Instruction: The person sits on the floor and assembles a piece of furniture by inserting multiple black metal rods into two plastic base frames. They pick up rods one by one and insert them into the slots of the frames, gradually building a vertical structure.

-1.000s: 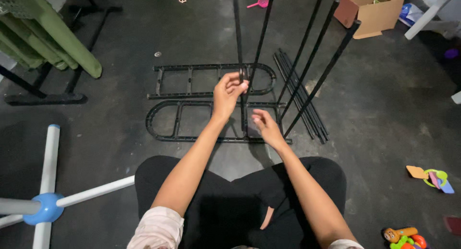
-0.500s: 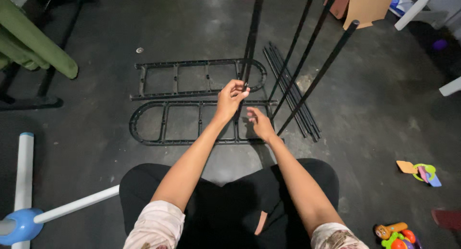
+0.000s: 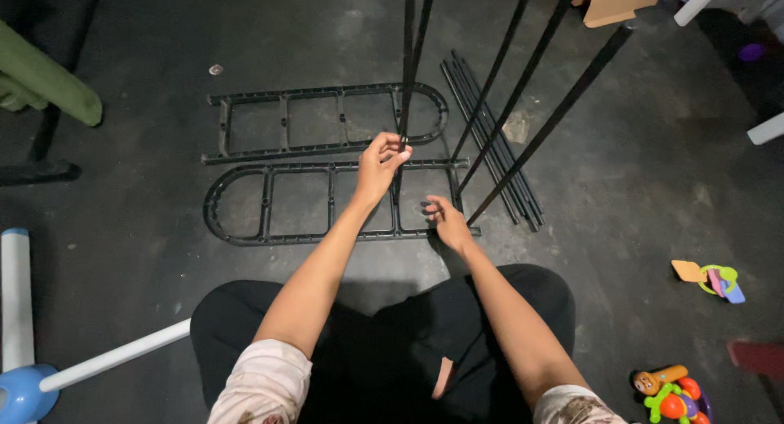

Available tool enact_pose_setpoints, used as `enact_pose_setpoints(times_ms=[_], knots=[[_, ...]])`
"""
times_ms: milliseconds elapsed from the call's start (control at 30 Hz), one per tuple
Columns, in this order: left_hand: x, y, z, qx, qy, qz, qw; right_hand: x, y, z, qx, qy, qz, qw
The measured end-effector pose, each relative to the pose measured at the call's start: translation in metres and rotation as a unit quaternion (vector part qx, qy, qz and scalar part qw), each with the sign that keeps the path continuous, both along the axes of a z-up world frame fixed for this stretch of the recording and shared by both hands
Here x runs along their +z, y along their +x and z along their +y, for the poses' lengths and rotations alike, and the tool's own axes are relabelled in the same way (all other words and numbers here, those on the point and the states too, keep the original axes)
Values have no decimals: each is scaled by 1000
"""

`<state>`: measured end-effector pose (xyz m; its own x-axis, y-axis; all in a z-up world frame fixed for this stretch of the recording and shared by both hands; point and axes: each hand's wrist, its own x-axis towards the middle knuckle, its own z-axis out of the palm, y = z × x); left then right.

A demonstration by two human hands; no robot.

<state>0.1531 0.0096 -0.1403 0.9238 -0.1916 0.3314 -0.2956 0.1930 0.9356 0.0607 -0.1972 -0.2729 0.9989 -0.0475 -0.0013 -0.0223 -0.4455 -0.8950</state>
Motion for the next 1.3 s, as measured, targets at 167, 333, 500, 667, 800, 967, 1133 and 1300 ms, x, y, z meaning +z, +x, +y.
enact_pose_setpoints(times_ms=[167, 333, 500, 667, 800, 967, 1133, 1300], knots=[[6, -2, 3, 4, 3, -18, 1000, 5, 0, 3, 2, 5, 15, 1000], [-1, 2, 6, 13, 14, -29, 999, 10, 1, 8, 9, 9, 25, 1000], [-10, 6, 4, -6, -14, -7, 1000, 12, -1, 7, 7, -5, 18, 1000], [-11, 1, 3, -7, 12, -6, 1000, 10, -2, 10, 10, -8, 24, 1000], [-9, 2, 4, -14, 22, -12, 1000, 5, -1, 9, 13, -2, 23, 1000], [-8, 3, 6, -30, 41, 3, 999, -6, 1, 6, 7, -6, 28, 1000], [-4, 8, 11, -32, 61, -21, 997, 1, 2, 8, 23, 16, 7, 1000], [1, 11, 17, -24, 89, -27, 995, 78, 24, 29, -3, 35, -189, 981]])
